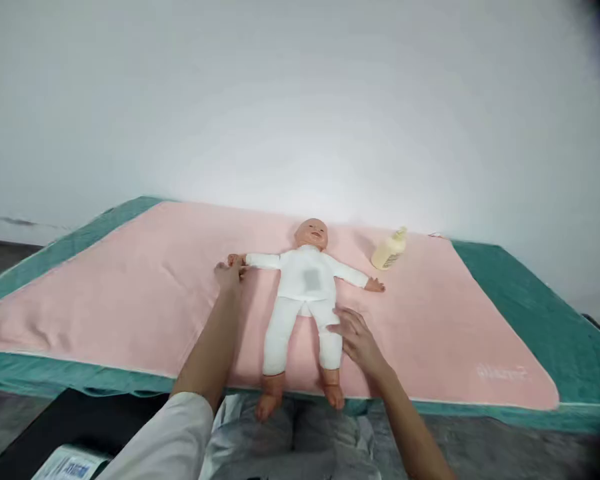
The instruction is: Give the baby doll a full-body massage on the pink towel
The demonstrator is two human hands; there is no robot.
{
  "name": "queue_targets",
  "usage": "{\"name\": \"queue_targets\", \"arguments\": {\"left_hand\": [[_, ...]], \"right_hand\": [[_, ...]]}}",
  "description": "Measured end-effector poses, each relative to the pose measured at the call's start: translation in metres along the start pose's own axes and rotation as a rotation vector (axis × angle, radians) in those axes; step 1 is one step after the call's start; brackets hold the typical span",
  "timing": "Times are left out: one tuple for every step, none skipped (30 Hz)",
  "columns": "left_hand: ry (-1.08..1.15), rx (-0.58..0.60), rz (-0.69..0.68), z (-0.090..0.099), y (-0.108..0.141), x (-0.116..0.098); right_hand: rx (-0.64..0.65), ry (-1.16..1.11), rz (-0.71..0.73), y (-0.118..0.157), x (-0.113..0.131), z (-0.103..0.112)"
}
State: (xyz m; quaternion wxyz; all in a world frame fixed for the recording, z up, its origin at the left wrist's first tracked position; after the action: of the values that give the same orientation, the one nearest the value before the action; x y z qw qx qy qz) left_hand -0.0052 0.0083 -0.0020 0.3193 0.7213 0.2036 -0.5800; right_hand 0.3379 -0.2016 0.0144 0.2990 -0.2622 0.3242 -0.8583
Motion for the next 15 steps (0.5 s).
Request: {"name": "queue_targets", "arguments": {"left_hand": [[-0.009, -0.024, 0.008, -0.002, 0.001, -0.001], [-0.014, -0.048, 0.013, -0.003, 0.001, -0.002], [-0.015, -0.070, 0.016, -0.005, 0.002, -0.003], [-0.013, -0.092, 0.016, -0.006, 0.003, -0.004], [-0.010, -0.120, 0.014, -0.007, 0.004, -0.004], [-0.001, -0.142, 0.012, -0.008, 0.005, -0.004], [0.021, -0.155, 0.003, -0.009, 0.006, -0.004], [0.055, -0.157, -0.012, -0.009, 0.008, -0.004], [0.095, -0.153, -0.034, -0.010, 0.010, -0.004], [0.136, -0.146, -0.064, -0.010, 0.013, -0.005], [0.170, -0.138, -0.099, -0.010, 0.016, -0.007], [0.194, -0.132, -0.134, -0.010, 0.019, -0.008], [0.209, -0.128, -0.173, -0.010, 0.023, -0.011], [0.220, -0.124, -0.222, -0.010, 0.027, -0.014], [0.233, -0.120, -0.283, -0.010, 0.031, -0.017]], "right_hand": [[0.008, 0.027, 0.015, 0.000, 0.001, 0.000], [0.013, 0.051, 0.032, 0.001, 0.002, 0.000], [0.016, 0.072, 0.050, 0.002, 0.003, 0.000], [0.016, 0.091, 0.069, 0.004, 0.005, 0.000], [0.014, 0.110, 0.089, 0.006, 0.008, -0.001], [0.011, 0.124, 0.112, 0.009, 0.011, -0.001], [0.003, 0.133, 0.135, 0.012, 0.014, -0.002], [-0.011, 0.135, 0.156, 0.014, 0.017, -0.003], [-0.030, 0.129, 0.170, 0.017, 0.020, -0.004], [-0.054, 0.115, 0.173, 0.018, 0.021, -0.004], [-0.080, 0.093, 0.164, 0.018, 0.022, -0.004], [-0.102, 0.064, 0.143, 0.017, 0.022, -0.004], [-0.114, 0.027, 0.112, 0.015, 0.021, -0.003], [-0.110, -0.019, 0.075, 0.012, 0.019, -0.001], [-0.094, -0.076, 0.030, 0.008, 0.017, 0.001]]}}
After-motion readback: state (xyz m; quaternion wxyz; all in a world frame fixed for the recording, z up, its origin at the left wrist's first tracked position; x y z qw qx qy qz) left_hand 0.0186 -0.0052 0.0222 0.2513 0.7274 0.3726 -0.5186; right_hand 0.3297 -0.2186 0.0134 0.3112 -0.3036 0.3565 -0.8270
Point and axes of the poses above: each hand's wrist, its own y-axis away from the middle knuckle, its own z-axis out of the back of the hand, x = y × z, the point moved 1 cm from there along -y, towards the middle knuckle, and after that the axes turned 11 degrees about -x, right-handed, at the moved point
